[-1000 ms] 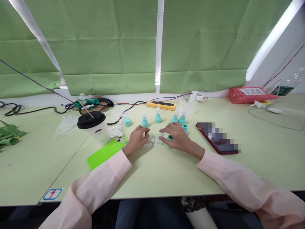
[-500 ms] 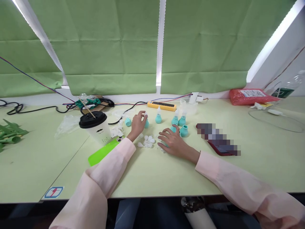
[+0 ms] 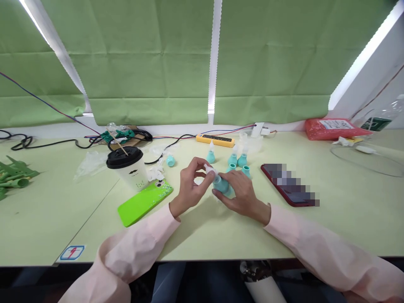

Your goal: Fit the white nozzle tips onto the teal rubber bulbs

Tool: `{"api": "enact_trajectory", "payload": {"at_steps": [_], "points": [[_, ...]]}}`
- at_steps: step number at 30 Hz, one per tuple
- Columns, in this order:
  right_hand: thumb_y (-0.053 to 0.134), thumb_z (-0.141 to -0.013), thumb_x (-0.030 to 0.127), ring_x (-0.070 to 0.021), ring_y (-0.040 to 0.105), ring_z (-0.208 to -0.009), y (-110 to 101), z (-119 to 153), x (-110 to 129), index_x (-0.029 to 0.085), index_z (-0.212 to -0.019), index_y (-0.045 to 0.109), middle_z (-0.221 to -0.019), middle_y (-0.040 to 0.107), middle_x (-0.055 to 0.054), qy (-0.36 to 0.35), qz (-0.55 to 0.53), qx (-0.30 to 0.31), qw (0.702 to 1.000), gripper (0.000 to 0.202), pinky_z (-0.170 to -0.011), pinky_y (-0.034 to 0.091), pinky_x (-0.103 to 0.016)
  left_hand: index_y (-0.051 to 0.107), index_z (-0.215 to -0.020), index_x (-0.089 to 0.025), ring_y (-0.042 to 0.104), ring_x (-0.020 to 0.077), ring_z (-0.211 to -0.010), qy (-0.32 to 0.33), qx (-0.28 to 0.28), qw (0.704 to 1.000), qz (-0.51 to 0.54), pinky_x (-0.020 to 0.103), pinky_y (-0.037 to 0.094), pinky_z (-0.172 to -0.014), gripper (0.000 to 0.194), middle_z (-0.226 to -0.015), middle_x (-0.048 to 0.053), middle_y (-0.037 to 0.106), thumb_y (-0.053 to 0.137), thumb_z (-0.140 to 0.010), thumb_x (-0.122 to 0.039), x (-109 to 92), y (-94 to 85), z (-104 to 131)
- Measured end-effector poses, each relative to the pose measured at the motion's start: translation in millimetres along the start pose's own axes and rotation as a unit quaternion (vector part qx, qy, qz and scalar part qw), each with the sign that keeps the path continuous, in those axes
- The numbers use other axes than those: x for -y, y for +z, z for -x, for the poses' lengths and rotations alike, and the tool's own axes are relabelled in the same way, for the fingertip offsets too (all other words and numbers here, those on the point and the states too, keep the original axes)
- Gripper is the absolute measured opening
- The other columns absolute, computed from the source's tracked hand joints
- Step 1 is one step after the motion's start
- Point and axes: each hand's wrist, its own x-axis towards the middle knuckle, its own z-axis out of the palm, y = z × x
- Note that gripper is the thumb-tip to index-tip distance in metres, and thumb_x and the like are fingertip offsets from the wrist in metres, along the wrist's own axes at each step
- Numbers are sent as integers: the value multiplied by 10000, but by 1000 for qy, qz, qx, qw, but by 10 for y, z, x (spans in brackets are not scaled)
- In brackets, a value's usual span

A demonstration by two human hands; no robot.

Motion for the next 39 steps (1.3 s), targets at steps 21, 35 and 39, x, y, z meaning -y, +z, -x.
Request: {"api": "enact_trajectory", "payload": {"at_steps": [21, 35, 39], "points": [[493, -637, 204, -156, 548, -598, 7, 166, -103, 180, -872, 467, -698, 583, -31, 12, -39, 35, 999, 238, -517, 425, -270, 494, -786, -190, 502, 189, -680, -25, 230, 859, -457, 256, 338, -498, 217, -696, 34, 550, 488, -737, -402, 823, -211, -4], [508, -652, 179, -126, 492, -593, -71, 237, -31, 175, -898, 516, -742, 492, -47, -15, 3, 110, 994, 246, -469, 377, -223, 574, -834, -131, 484, 109, -625, 30, 222, 969, -103, 236, 417, -556, 183, -711, 40, 551, 538, -729, -276, 301, -192, 153], [497, -644, 111, -130, 520, -653, -49, 260, -43, 183, -925, 484, -846, 520, -68, 2, -32, 89, 996, 291, -490, 398, -220, 599, -795, -147, 502, 118, -702, 108, 231, 958, -132, 245, 437, -604, 127, -768, 58, 572, 503, -761, -223, 292, -153, 150]]}}
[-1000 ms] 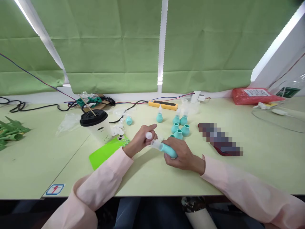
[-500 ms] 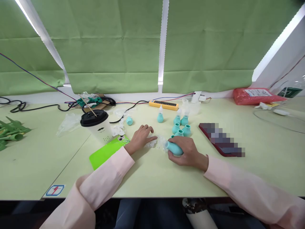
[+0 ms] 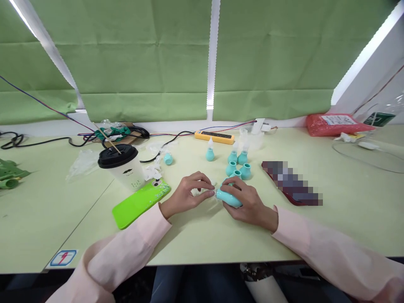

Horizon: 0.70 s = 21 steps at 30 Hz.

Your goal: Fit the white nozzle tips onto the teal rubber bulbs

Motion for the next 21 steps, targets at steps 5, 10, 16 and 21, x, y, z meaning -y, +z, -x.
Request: {"api": "enact_trajectory", "payload": {"at_steps": [5, 10, 16, 21], "points": [[503, -634, 82, -141, 557, -655, 23, 1, 26, 184, -906, 455, -739, 585, -27, 19, -47, -35, 998, 295, -536, 430, -236, 560, -860, -141, 485, 156, -762, 132, 2, 966, -224, 270, 443, -580, 123, -810, 69, 593, 483, -770, -176, 18, 13, 33], [499, -647, 108, -141, 553, -620, 21, -18, 47, 186, -862, 459, -713, 587, -26, 49, -40, -58, 996, 232, -537, 438, -249, 525, -886, -120, 481, 176, -810, 181, -20, 930, -320, 278, 456, -589, 128, -839, 75, 593, 478, -770, -146, -1, 54, 83], [479, -655, 98, -141, 544, -605, 24, -25, 31, 178, -843, 466, -690, 583, -27, 33, -19, -41, 998, 204, -501, 417, -240, 550, -767, -147, 480, 142, -728, 137, -61, 960, -236, 242, 445, -535, 64, -713, 43, 593, 487, -761, -138, 27, 122, 78], [461, -652, 81, -142, 538, -607, 34, -14, 16, 172, -834, 468, -679, 581, -23, 18, -8, -21, 1000, 204, -485, 391, -236, 577, -720, -147, 484, 126, -712, 49, -9, 996, -71, 255, 451, -600, 78, -708, 42, 594, 507, -751, -162, 46, 59, 24]]}}
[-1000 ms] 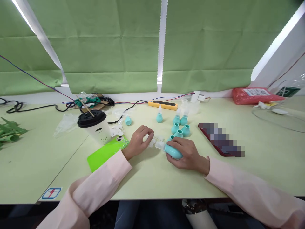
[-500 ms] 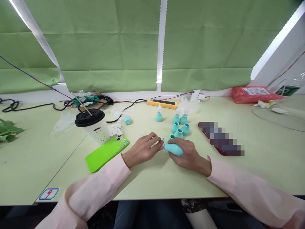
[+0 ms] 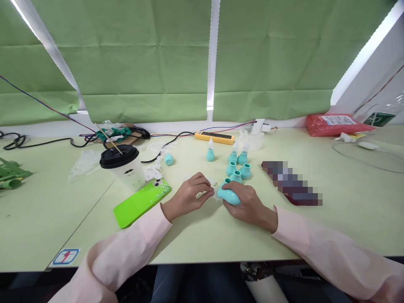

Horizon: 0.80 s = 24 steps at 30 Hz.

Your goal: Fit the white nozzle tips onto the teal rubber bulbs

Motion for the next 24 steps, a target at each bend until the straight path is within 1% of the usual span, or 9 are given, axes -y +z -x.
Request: {"api": "enact_trajectory", "payload": {"at_steps": [2, 4, 7, 10, 12, 16, 18, 20, 24], "points": [[458, -645, 76, -142, 536, -606, 4, 8, -8, 169, -841, 468, -684, 581, -27, -10, 5, 6, 1000, 217, -476, 379, -235, 591, -732, -147, 491, 126, -726, -29, 18, 999, 41, 260, 452, -624, 94, -720, 45, 602, 501, -755, -163, 17, -28, -12], [452, -643, 74, -143, 536, -607, 5, 15, -14, 165, -843, 468, -686, 579, -32, -20, 14, 13, 1000, 220, -469, 370, -233, 603, -756, -152, 494, 127, -735, -43, 28, 997, 57, 260, 452, -636, 104, -733, 44, 611, 500, -758, -169, 33, -46, -17], [432, -652, 72, -143, 531, -591, 4, 17, -14, 164, -822, 469, -655, 566, -28, -42, 36, 23, 998, 197, -453, 347, -230, 607, -747, -153, 486, 137, -744, -39, 53, 997, 26, 261, 451, -638, 106, -723, 40, 613, 505, -758, -180, 40, -53, -22], [416, -654, 70, -137, 518, -563, 6, 16, -8, 163, -799, 467, -617, 544, -20, -59, 55, 38, 996, 180, -437, 319, -227, 594, -742, -146, 477, 150, -770, -32, 103, 993, -55, 250, 454, -612, 122, -699, 38, 599, 479, -774, -174, 8, -43, -23], [414, -654, 73, -133, 508, -547, 10, 15, -6, 162, -791, 466, -606, 533, -15, -61, 61, 43, 995, 172, -431, 305, -225, 576, -751, -134, 472, 168, -791, -21, 131, 982, -132, 245, 453, -574, 148, -685, 44, 580, 438, -795, -160, -29, -27, -12], [417, -653, 75, -130, 500, -535, 11, 13, -3, 163, -785, 461, -599, 527, -12, -57, 71, 29, 995, 166, -419, 289, -224, 527, -709, -104, 464, 206, -789, 50, 155, 943, -292, 259, 430, -502, 188, -668, 68, 526, 365, -800, -78, -105, 7, 33], [416, -650, 73, -133, 502, -537, 6, 8, 1, 163, -787, 461, -598, 527, -14, -56, 71, 23, 996, 170, -416, 291, -224, 502, -696, -105, 468, 205, -771, 81, 150, 928, -331, 261, 424, -492, 186, -666, 69, 506, 352, -793, -53, -125, 19, 49], [418, -648, 74, -137, 508, -543, -1, -1, 6, 166, -784, 464, -601, 534, -18, -49, 64, 25, 996, 171, -419, 305, -225, 484, -689, -113, 473, 198, -754, 98, 127, 927, -340, 254, 417, -479, 176, -652, 63, 496, 353, -791, -56, -125, 32, 54], [439, -637, 88, -133, 510, -549, -18, -30, 18, 178, -768, 469, -620, 553, -15, 5, 11, 6, 1000, 162, -456, 356, -226, 472, -670, -128, 488, 182, -716, 100, 25, 944, -314, 232, 391, -447, 138, -588, 35, 482, 393, -777, -90, -84, 58, 45]]}}
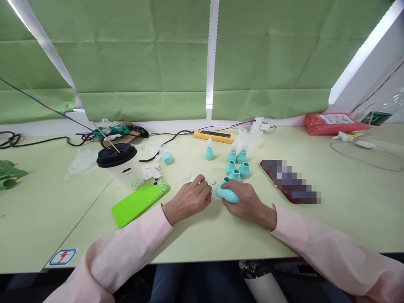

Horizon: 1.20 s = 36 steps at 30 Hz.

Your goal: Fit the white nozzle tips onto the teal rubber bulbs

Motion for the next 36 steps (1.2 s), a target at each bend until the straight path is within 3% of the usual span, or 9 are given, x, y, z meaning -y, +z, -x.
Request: {"api": "enact_trajectory", "payload": {"at_steps": [5, 13, 15, 17, 20, 22, 24, 31, 36], "points": [[500, -593, 114, -114, 472, -508, -43, -37, 36, 195, -725, 471, -605, 540, 16, 99, -79, -7, 992, 158, -495, 380, -231, 493, -724, -125, 525, 170, -703, 92, -111, 989, -36, 266, 419, -532, 68, -604, 36, 521, 444, -764, -101, 39, -5, 27], [552, -539, 105, -107, 445, -521, -83, -78, 108, 193, -671, 485, -594, 516, 32, 210, -172, 28, 962, 173, -479, 363, -223, 501, -712, -144, 535, 157, -671, 145, -148, 976, -58, 270, 424, -542, 31, -634, 36, 558, 501, -735, -123, 70, -50, 59], [559, -533, 109, -106, 444, -520, -94, -88, 109, 193, -665, 488, -593, 516, 34, 221, -190, 24, 956, 171, -470, 363, -219, 491, -717, -149, 524, 145, -659, 109, -162, 981, -22, 261, 428, -539, 39, -621, 27, 548, 515, -720, -118, 50, -37, 42], [566, -533, 119, -106, 447, -517, -101, -95, 94, 194, -663, 491, -596, 519, 35, 227, -207, 18, 951, 168, -462, 367, -217, 471, -714, -162, 504, 128, -649, 15, -179, 983, 48, 247, 435, -540, 72, -598, 5, 525, 513, -709, -103, 30, -31, 15], [569, -544, 133, -111, 467, -524, -102, -95, 53, 195, -668, 496, -611, 534, 30, 236, -209, 14, 949, 157, -468, 379, -224, 452, -700, -171, 470, 103, -627, -195, -227, 942, 151, 225, 437, -525, 95, -614, -10, 485, 490, -699, -84, 45, -47, -27], [571, -551, 139, -114, 478, -522, -98, -89, 38, 195, -671, 495, -611, 543, 27, 230, -199, 8, 952, 153, -474, 386, -230, 459, -673, -169, 458, 102, -623, -266, -245, 917, 170, 227, 432, -526, 89, -614, -12, 473, 493, -688, -89, 98, -54, -39], [572, -563, 156, -118, 496, -526, -97, -80, 45, 199, -685, 491, -613, 555, 27, 209, -187, -12, 960, 153, -487, 398, -236, 480, -640, -166, 454, 113, -630, -273, -220, 922, 166, 240, 426, -542, 78, -586, -14, 482, 514, -671, -103, 164, -31, -29], [568, -621, 222, -132, 546, -580, -97, -68, 91, 207, -774, 489, -686, 591, 8, 161, -138, -60, 976, 173, -536, 434, -254, 573, -630, -154, 460, 163, -724, -254, 53, 952, 162, 253, 428, -555, 74, -651, 38, 553, 523, -683, -145, 238, 221, 75], [589, -635, 276, -159, 576, -641, -58, -55, 55, 195, -775, 516, -702, 611, -18, 137, -120, -60, 981, 177, -586, 454, -281, 594, -752, -147, 436, 188, -777, -212, 70, 967, 125, 282, 423, -576, 149, -763, 76, 568, 445, -763, -140, 230, 258, 99]]}}
